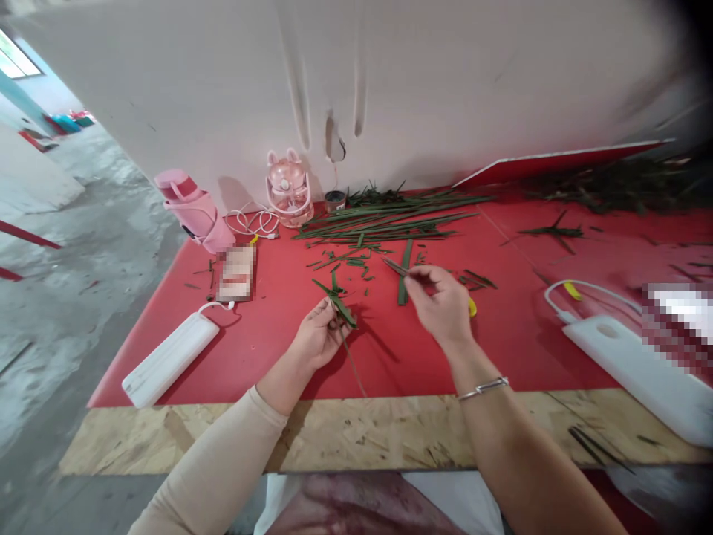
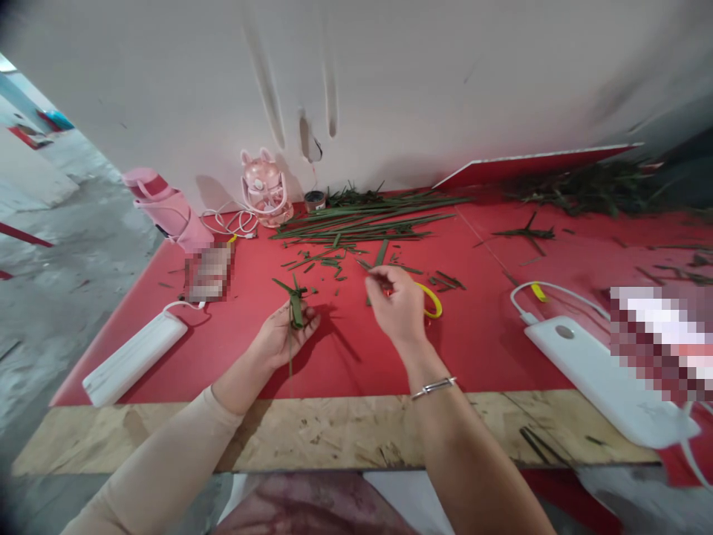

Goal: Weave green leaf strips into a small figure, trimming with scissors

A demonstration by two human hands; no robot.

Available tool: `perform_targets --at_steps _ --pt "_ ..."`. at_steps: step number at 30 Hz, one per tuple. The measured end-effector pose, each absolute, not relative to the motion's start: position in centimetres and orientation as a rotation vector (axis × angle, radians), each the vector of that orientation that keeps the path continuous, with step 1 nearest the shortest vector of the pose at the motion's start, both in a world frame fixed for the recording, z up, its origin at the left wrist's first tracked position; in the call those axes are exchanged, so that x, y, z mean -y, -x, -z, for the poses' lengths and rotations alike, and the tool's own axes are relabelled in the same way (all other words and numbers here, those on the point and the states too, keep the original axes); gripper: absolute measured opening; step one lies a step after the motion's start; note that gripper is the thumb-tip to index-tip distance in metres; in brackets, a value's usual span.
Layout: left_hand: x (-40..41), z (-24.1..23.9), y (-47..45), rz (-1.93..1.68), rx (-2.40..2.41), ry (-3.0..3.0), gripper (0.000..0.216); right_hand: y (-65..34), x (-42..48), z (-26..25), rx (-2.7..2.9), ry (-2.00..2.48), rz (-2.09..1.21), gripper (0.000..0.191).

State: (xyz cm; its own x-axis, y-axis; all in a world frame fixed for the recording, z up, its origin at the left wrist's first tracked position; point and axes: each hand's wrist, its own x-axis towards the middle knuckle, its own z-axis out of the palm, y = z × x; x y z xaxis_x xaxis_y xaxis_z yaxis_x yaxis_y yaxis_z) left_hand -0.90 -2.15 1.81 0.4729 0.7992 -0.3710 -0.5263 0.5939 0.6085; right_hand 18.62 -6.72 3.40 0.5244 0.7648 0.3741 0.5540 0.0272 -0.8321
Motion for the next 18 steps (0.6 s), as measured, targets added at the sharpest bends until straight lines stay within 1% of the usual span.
perform_targets --at_steps 2,4,6,8,9,11,13,16,18 --pt "2.0 -2.1 1.0 -0.856 -0.653 -0.441 0.011 -21.0 6.7 -3.1 1.218 1.866 -0.030 0.025" --pt "2.1 -2.4 1.1 -0.828 -0.635 -0.471 0.012 -22.4 6.7 -2.9 1.280 2.038 -0.056 0.033" --pt "2.2 -2.6 1.0 -0.790 -0.639 -0.491 0.015 -22.3 6.7 -2.9 1.293 2.018 -0.020 0.035" --pt "2.4 -2.6 0.9 -0.781 -0.658 -0.493 0.019 -20.8 6.7 -3.3 1.272 1.851 0.048 0.029" --pt "2.5 -2.4 0.8 -0.791 -0.667 -0.505 0.021 -19.7 6.8 -3.5 1.262 1.759 0.005 0.022" --pt "2.7 -2.0 0.6 -0.836 -0.697 -0.581 0.023 -17.3 7.0 -3.8 1.231 1.576 -0.271 0.014" --pt "2.8 -1.5 0.5 -0.931 -0.733 -0.714 0.024 -15.1 7.2 -3.9 1.221 1.377 -0.610 0.016" --pt "3.0 -1.2 0.6 -1.073 -0.787 -0.923 0.023 -12.8 7.5 -3.6 1.203 1.176 -0.835 0.016" --pt "3.1 -1.4 0.7 -1.103 -0.815 -1.070 0.020 -12.1 7.6 -3.3 1.195 1.122 -0.905 0.018"
